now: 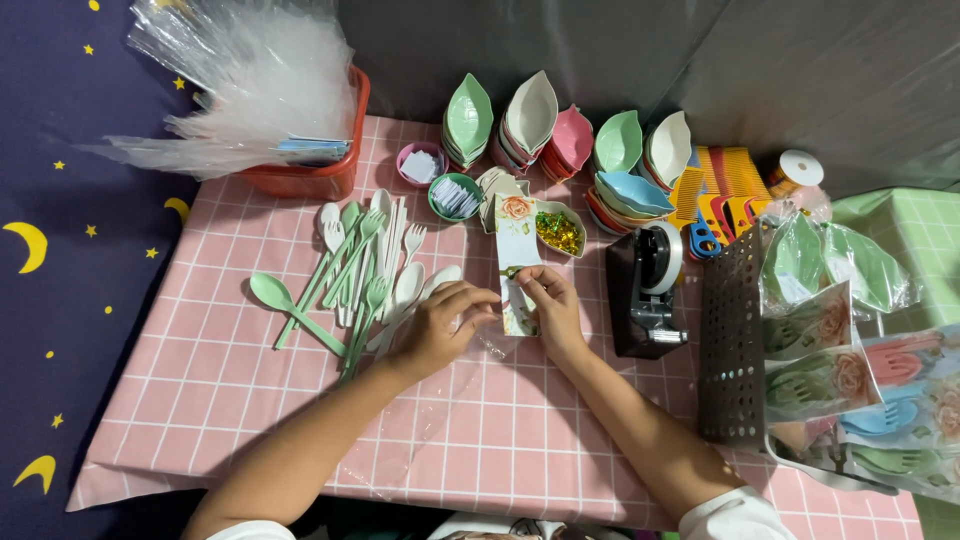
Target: The person assembles sets of plastic cutlery by placing a green plastic spoon and fork into a decorative paper sleeve and then into a clear plastic bag.
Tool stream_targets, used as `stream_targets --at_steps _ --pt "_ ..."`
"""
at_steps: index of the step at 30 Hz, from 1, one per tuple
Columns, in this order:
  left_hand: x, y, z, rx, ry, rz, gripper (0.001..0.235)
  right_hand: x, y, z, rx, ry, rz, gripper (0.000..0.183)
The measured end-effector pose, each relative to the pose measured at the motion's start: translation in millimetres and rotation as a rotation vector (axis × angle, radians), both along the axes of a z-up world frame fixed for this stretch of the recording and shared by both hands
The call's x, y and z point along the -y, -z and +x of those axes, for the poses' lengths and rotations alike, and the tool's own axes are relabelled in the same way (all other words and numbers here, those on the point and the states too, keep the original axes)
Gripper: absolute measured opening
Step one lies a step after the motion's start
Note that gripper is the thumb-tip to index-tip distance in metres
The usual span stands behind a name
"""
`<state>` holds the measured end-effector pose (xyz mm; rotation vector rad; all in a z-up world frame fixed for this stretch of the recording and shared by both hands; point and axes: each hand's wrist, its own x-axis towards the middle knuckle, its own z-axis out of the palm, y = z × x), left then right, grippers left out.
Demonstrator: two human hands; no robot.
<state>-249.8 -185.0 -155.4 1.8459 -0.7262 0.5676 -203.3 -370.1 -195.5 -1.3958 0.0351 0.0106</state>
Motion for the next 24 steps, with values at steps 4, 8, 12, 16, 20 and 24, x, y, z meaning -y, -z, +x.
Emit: stream_targets --at_steps 4,8,12,16,20,24 --pt "-7.3 11.5 9.8 -0.123 -0.008 -0.077 0.016 -6.5 -20.5 -9.3 -0.004 -0.003 -0.042 0.014" --pt "-10.2 28.1 15.1 -0.289 0.059 -0.281 0.019 -11.3 -39.3 -19.2 -0.002 -0.032 -0.057 0.019" --pt "-10.0 17.8 13.7 -0.304 0.048 -0.298 0.01 -8.4 -22.5 -11.1 -0.004 -0.035 -0.102 0.024" --pt "-12.7 18.7 12.9 -0.356 0.039 -0.282 0.008 -5.8 -9.2 -4.5 -0.013 -0.053 -0.094 0.033" --pt "-16.3 21.1 15.2 -0.491 0.065 -0.193 0.01 -4.2 -12.4 -3.7 -0.008 -0.078 -0.065 0.045" --pt "-15.6 16.3 13.5 -0.538 0.072 -0.177 0.01 -4.7 -18.8 -9.6 0.074 -0.107 -0.134 0.045"
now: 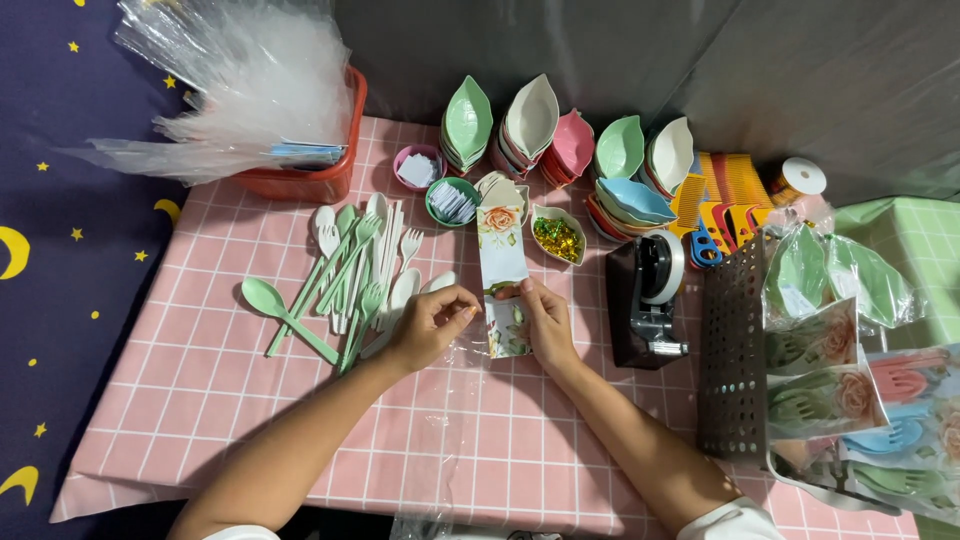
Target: The person assembles sets of plastic cutlery by placing a green plastic spoon and fork into a decorative paper sleeve and then into a clear plastic bag.
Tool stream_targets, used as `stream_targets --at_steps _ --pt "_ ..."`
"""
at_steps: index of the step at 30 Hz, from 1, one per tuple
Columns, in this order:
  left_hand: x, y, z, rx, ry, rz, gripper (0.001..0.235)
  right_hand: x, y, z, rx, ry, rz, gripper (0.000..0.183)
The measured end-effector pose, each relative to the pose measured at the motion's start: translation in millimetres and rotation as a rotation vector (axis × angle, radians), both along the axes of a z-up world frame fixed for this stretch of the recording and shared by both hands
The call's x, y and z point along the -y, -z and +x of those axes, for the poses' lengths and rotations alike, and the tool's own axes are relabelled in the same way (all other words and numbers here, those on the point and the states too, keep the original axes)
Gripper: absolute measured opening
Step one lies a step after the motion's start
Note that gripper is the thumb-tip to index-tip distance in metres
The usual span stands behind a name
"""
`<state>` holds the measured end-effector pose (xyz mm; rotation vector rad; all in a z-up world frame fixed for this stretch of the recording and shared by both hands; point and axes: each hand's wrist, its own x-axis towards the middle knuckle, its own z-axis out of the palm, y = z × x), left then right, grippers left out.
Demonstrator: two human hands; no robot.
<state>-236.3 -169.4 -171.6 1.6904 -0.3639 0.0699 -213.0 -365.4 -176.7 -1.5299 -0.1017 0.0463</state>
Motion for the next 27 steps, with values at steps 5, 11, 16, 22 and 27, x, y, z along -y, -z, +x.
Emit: stream_targets --at_steps 5,11,16,22,27 --pt "2.7 -11.1 -4.9 0.023 -0.017 0.043 0.007 -0.8 3.9 2.5 0.018 -0.002 -0.026 0.044" --pt "1.1 -5.6 -0.3 0.18 -0.072 0.103 0.007 4.9 15.6 3.5 0.053 -0.019 -0.054 0.052" --pt "1.1 7.3 6.0 0.26 -0.11 0.101 0.007 8.5 26.2 4.8 0.15 -0.025 -0.04 0.062" --pt "1.0 -5.8 -1.0 0.273 -0.069 0.064 0.005 9.8 28.7 4.0 0.1 -0.035 0.003 0.068" --pt "-2.4 -0.6 0.0 0.154 0.013 -0.01 0.017 6.5 16.7 -0.2 0.175 0.013 0.037 0.063"
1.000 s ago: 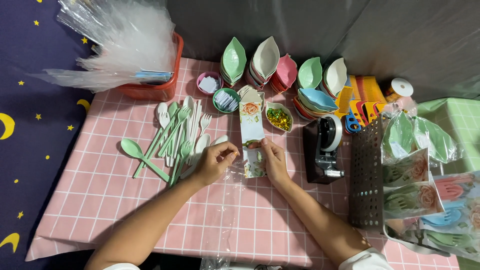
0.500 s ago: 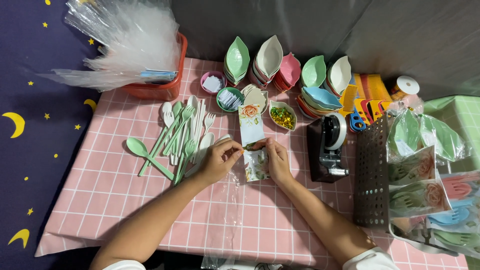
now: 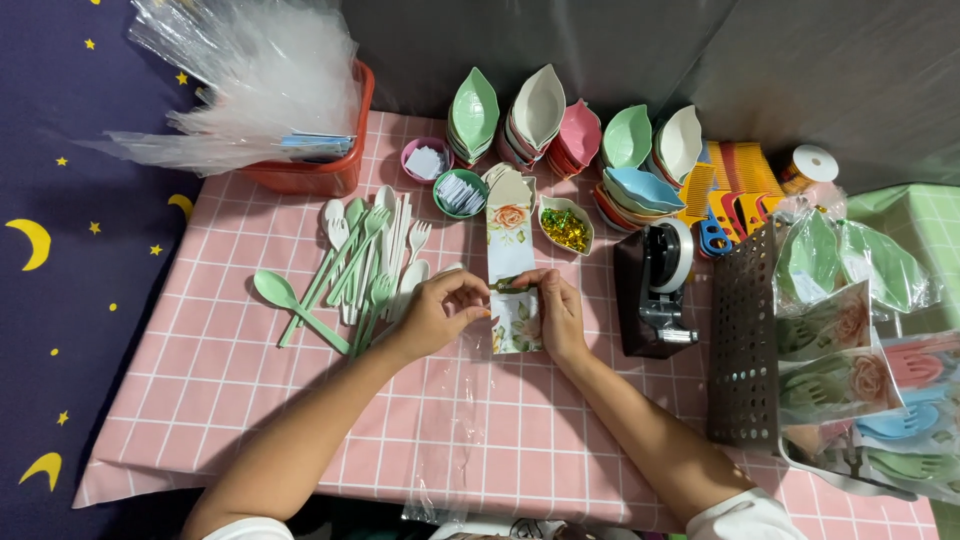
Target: The person assembles sets of plastic cutlery by placing a green plastic spoon and fork into a decorative paper sleeve and then into a clear plastic bag.
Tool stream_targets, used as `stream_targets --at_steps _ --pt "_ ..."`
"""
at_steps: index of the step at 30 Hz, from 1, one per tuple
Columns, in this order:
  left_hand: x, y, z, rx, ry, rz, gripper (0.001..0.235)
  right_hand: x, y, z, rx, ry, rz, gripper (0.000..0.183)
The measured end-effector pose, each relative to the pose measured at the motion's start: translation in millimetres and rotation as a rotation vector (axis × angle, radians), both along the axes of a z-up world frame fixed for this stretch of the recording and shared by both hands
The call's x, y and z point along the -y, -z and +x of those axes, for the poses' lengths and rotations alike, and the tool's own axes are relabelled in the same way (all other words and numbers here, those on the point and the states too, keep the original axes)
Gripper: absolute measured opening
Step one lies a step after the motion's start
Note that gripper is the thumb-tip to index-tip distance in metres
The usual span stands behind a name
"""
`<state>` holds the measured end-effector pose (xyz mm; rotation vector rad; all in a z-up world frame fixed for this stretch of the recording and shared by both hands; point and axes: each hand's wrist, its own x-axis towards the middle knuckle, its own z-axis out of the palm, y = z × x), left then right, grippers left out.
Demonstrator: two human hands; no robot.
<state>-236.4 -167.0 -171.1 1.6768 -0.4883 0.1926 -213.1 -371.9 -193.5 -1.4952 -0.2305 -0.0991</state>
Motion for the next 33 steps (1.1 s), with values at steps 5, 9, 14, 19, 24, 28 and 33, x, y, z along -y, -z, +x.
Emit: stream_targets --at_steps 5,9,14,19,24,28,33 --pt "0.4 8.2 5.5 -0.019 -0.031 -0.018 0.013 1.6 -8.5 -7.2 0.066 0.077 -0.011 0.058" --pt "0.3 9.0 6.7 0.007 -0.05 0.033 0.008 1.4 -16.4 -9.8 0.193 0.137 -0.062 0.05" --pt "-3.2 3.1 9.3 0.089 -0.07 0.05 0.006 18.4 -21.8 -3.5 0.362 0.24 -0.121 0.053" --pt "-8.7 -15.0 18.2 0.108 -0.056 0.08 0.009 26.9 -58.2 -5.5 0.59 0.286 -0.163 0.053" --pt "-1.1 -22.4 38.3 0.009 0.022 -0.066 0.01 50.6 -68.4 13.4 0.621 0.276 -0.076 0.054" --pt "14.5 -35.4 51.6 -0.043 0.086 -0.169 0.009 54.3 -81.3 37.1 0.565 0.241 -0.022 0.056" --pt "37.4 16.4 86.2 -0.153 0.147 -0.343 0.013 1.5 -117.7 40.7 0.294 0.298 0.281 0.061"
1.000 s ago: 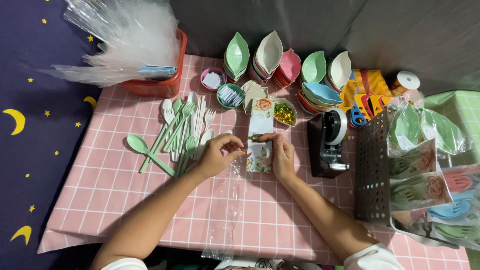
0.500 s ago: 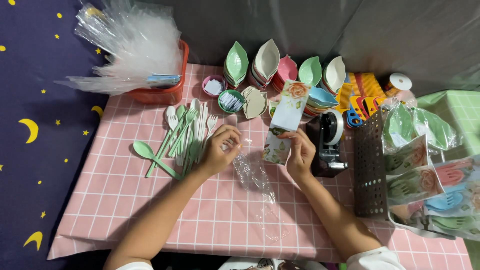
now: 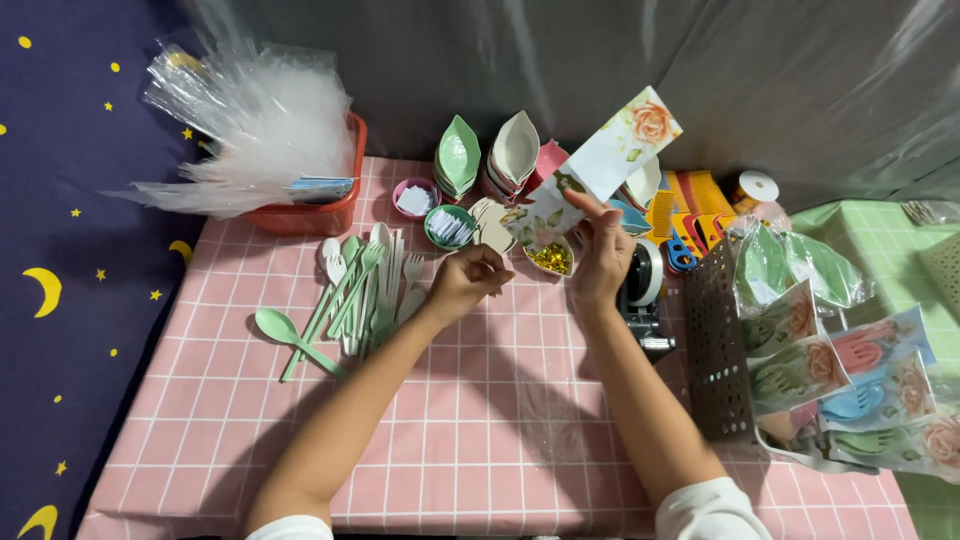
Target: The person assembles sets of plastic cutlery by placing a green plastic spoon and fork into a decorative paper sleeve and then into a clear plastic bag.
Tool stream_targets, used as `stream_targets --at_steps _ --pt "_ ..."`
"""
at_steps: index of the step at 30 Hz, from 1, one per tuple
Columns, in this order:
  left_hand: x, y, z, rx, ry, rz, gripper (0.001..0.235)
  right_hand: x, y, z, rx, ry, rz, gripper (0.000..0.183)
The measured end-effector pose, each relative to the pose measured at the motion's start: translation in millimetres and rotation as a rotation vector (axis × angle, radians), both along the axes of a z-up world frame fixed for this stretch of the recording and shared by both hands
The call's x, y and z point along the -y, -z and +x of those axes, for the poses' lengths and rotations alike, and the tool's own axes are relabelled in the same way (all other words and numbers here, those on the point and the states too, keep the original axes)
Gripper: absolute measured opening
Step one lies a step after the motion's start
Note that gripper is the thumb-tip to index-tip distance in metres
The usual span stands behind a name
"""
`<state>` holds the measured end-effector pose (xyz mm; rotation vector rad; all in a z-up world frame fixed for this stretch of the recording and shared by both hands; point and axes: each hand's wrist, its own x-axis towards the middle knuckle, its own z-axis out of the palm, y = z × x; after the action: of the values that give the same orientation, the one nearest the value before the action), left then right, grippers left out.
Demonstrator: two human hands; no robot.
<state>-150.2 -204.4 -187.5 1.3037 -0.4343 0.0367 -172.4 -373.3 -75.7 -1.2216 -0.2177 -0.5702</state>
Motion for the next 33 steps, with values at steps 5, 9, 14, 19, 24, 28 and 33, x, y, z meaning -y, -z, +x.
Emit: stream_targets --at_steps 5,9,14,19,24,28,33 --pt "4.5 14.7 -2.4 0.028 -0.19 0.149 0.011 -14.5 34.1 31.2 0.041 0.051 -0.076 0.06" --pt "-3.4 7.3 -7.2 0.149 -0.303 0.355 0.011 -21.8 35.0 25.0 0.101 0.059 -0.213 0.055" --pt "-8.7 5.1 -5.7 0.167 -0.259 0.338 0.011 -17.2 41.0 29.3 0.055 -0.02 -0.235 0.057" --pt "-15.6 11.3 0.9 0.163 -0.268 0.325 0.012 -12.8 60.7 40.9 -0.06 -0.161 -0.085 0.059" --pt "-9.5 10.3 -3.6 0.084 -0.218 0.294 0.009 -6.7 80.0 57.9 -0.093 -0.209 0.054 0.063" --pt "-10.9 10.5 -3.9 0.077 -0.232 0.295 0.009 -4.1 81.0 57.8 -0.098 -0.187 0.061 0.063" --pt "-14.6 10.4 -4.3 0.07 -0.247 0.252 0.01 -0.9 87.5 62.4 -0.125 -0.175 0.068 0.065"
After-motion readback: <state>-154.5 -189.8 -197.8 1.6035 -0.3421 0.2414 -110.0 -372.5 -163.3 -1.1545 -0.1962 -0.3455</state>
